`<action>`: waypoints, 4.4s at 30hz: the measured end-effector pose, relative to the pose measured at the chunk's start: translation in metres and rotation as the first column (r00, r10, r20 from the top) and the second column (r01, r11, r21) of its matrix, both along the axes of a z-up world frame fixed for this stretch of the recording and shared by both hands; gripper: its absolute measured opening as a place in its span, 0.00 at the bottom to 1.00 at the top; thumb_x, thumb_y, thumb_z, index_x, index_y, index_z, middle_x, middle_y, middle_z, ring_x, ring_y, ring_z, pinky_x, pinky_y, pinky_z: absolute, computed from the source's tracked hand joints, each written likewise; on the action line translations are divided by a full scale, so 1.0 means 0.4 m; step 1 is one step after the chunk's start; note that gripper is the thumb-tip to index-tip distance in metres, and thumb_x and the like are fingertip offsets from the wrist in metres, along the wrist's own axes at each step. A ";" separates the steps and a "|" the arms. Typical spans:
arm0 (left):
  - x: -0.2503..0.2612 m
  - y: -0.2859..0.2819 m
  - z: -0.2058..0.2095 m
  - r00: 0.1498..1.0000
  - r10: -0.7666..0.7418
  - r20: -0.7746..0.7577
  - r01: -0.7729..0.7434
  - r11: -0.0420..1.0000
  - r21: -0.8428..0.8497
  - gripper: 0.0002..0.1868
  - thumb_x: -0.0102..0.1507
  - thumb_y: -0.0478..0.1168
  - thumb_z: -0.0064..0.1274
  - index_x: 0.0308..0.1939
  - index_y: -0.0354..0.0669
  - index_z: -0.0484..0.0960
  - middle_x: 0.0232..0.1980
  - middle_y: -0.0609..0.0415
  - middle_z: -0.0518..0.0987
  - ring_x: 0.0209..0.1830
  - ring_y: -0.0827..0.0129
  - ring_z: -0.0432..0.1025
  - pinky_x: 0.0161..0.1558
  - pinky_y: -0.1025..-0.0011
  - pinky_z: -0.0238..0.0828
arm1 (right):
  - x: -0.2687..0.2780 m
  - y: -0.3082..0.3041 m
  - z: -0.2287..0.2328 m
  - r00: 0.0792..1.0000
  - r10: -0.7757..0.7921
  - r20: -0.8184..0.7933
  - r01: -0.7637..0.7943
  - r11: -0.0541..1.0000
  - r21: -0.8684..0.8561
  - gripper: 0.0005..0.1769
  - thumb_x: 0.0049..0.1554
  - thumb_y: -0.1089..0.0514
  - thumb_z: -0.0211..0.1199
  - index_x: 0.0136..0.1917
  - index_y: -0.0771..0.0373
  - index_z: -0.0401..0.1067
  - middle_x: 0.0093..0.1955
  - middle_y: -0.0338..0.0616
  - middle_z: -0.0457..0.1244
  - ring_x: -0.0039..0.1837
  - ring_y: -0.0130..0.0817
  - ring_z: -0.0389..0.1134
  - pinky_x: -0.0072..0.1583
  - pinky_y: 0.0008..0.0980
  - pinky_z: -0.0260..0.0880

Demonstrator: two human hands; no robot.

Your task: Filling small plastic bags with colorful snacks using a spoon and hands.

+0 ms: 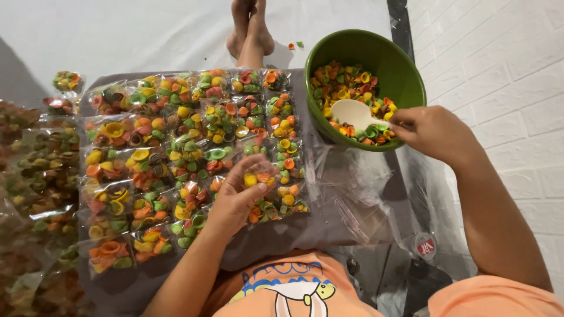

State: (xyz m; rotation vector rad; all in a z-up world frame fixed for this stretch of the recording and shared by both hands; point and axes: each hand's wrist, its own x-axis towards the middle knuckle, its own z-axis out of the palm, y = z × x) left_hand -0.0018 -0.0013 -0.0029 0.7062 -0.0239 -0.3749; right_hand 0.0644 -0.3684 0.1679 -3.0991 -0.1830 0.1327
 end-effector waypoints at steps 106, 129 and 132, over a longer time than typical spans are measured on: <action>-0.040 -0.035 0.090 0.911 0.165 0.377 -0.341 0.816 0.466 0.11 0.61 0.24 0.56 0.47 0.34 0.82 0.44 0.49 0.83 0.43 0.69 0.77 0.46 0.67 0.80 | -0.011 0.046 -0.146 0.876 0.160 0.455 -0.039 0.963 -0.265 0.15 0.61 0.46 0.66 0.59 0.51 0.79 0.49 0.42 0.68 0.53 0.44 0.71 0.53 0.42 0.70; 0.031 -0.014 0.047 0.813 0.121 0.570 -0.431 0.784 0.447 0.22 0.56 0.25 0.65 0.54 0.35 0.83 0.46 0.43 0.86 0.46 0.56 0.82 0.45 0.62 0.81 | -0.087 0.433 -0.416 0.902 0.244 0.356 -0.341 -0.101 0.934 0.32 0.50 0.68 0.76 0.66 0.77 0.69 0.48 0.55 0.68 0.51 0.37 0.72 0.51 0.37 0.75; 0.027 -0.011 0.048 0.819 0.130 0.559 -0.428 0.787 0.443 0.21 0.56 0.25 0.64 0.53 0.34 0.83 0.46 0.42 0.86 0.47 0.55 0.82 0.45 0.61 0.82 | -0.088 0.429 -0.415 0.918 0.228 0.324 -0.293 -0.160 0.943 0.32 0.50 0.72 0.75 0.67 0.77 0.68 0.50 0.57 0.69 0.50 0.35 0.70 0.51 0.37 0.74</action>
